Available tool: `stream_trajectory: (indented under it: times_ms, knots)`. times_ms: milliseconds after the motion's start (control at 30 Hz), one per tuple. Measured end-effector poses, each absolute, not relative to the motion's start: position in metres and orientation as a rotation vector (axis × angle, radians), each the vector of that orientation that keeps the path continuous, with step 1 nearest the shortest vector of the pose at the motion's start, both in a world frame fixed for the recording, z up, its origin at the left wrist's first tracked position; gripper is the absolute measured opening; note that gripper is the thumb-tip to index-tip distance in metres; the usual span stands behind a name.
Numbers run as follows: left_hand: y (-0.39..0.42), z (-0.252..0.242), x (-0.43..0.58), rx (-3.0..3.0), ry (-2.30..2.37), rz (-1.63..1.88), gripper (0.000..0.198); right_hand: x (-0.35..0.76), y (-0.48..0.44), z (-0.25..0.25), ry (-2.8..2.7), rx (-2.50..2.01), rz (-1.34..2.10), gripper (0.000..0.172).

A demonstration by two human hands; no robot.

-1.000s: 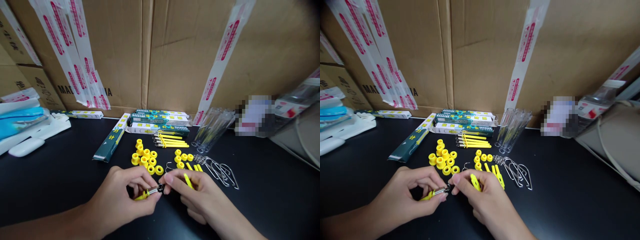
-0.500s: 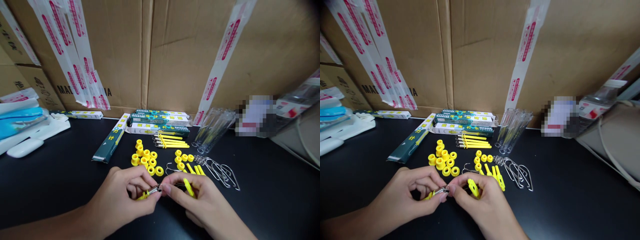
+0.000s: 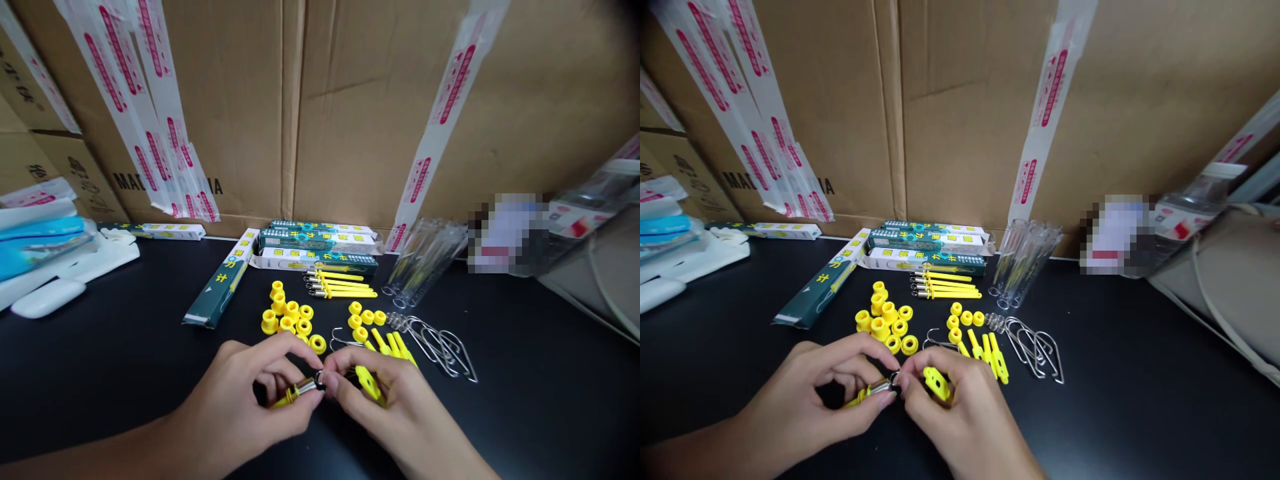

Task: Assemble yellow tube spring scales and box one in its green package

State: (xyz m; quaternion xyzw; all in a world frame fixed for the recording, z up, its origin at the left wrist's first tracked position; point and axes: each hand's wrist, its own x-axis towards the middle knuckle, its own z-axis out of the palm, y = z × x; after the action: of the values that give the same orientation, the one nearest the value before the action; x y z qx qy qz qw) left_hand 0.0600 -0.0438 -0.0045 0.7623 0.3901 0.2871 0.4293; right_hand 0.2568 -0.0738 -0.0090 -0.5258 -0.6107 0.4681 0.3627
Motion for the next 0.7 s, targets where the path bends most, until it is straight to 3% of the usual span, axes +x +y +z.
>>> stream_trajectory:
  times_ms: [233,700]
  knots:
    - [-0.0438,-0.0055,0.0592,1.676,1.004,0.642,0.011,0.2566,-0.0750,-0.0019,-1.252,-1.336,1.654,0.033]
    - [-0.0447,-0.0039,0.0577,1.645,0.956,0.669,0.009,0.2587,-0.0735,-0.0030,-1.163,-1.259,1.725,0.039]
